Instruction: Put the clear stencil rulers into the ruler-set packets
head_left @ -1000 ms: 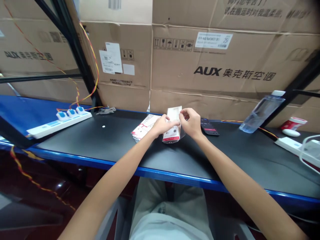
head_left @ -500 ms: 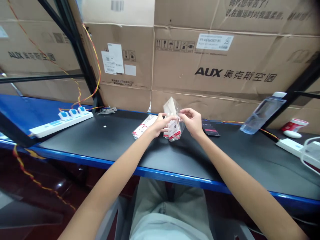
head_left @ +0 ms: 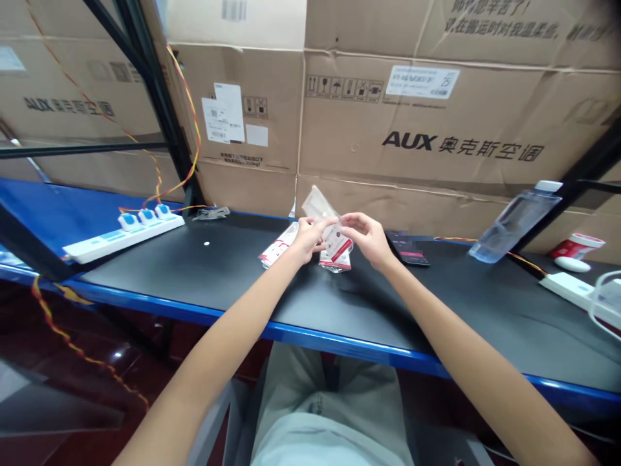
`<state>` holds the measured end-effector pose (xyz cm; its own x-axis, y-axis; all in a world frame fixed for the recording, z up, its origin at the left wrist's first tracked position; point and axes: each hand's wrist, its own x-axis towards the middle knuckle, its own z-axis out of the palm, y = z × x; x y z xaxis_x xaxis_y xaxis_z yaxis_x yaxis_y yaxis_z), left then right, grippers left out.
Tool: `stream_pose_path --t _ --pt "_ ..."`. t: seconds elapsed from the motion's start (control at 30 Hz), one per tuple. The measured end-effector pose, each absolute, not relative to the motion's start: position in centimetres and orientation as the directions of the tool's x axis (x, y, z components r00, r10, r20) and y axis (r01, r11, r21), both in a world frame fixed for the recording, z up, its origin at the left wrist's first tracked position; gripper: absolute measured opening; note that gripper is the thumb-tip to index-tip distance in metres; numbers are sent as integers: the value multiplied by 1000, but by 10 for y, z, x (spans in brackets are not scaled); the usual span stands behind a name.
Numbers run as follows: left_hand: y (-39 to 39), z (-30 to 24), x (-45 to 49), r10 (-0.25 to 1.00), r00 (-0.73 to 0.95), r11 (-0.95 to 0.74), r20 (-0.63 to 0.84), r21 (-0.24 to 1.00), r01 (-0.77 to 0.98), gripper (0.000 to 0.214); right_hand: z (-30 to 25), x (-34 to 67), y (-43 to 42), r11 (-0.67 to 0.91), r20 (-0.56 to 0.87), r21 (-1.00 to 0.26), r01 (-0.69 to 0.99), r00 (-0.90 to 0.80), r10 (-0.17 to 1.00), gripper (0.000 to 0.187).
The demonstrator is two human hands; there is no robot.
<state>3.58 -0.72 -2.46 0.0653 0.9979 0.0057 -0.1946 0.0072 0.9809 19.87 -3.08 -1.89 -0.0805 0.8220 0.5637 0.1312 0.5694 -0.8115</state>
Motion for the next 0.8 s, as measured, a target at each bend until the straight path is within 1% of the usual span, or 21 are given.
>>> stream_pose_path --t 0.07,0.13,0.2,0.27,0.4,0.47,0.6,0.7,0.73,0.8 --pt "-5 -25 34 998 48 -18 30 973 -231 77 -20 197 -32 575 564 -805 145 -115 818 31" --pt "-4 -23 33 998 25 -42 51 952 -302 77 -22 197 -30 582 573 -798 156 -100 813 31" --pt "-5 -19 31 998 -25 -59 54 924 -378 73 -23 199 -28 588 588 -791 166 -58 807 28" --pt "-6 -15 28 996 -63 -84 64 904 -419 63 -23 202 -26 593 598 -786 177 -29 801 27" --pt "-7 -10 24 996 -19 -91 92 907 -410 33 -24 205 -26 591 590 -781 202 -70 804 28" --pt "-8 -10 25 997 7 -71 81 911 -407 25 -26 205 -26 574 564 -790 216 -112 818 24" --pt "-12 -9 28 994 27 -82 102 906 -415 25 -29 202 -28 526 500 -822 220 -166 850 20" --pt "-14 -9 27 993 21 -101 119 914 -394 26 -28 200 -29 498 469 -844 198 -180 865 13" --pt "-14 -9 26 992 31 -101 122 920 -379 25 -28 199 -29 484 455 -855 187 -178 872 13" --pt "-14 -10 24 989 86 -84 120 938 -337 22 -27 200 -28 441 418 -883 162 -159 895 18"
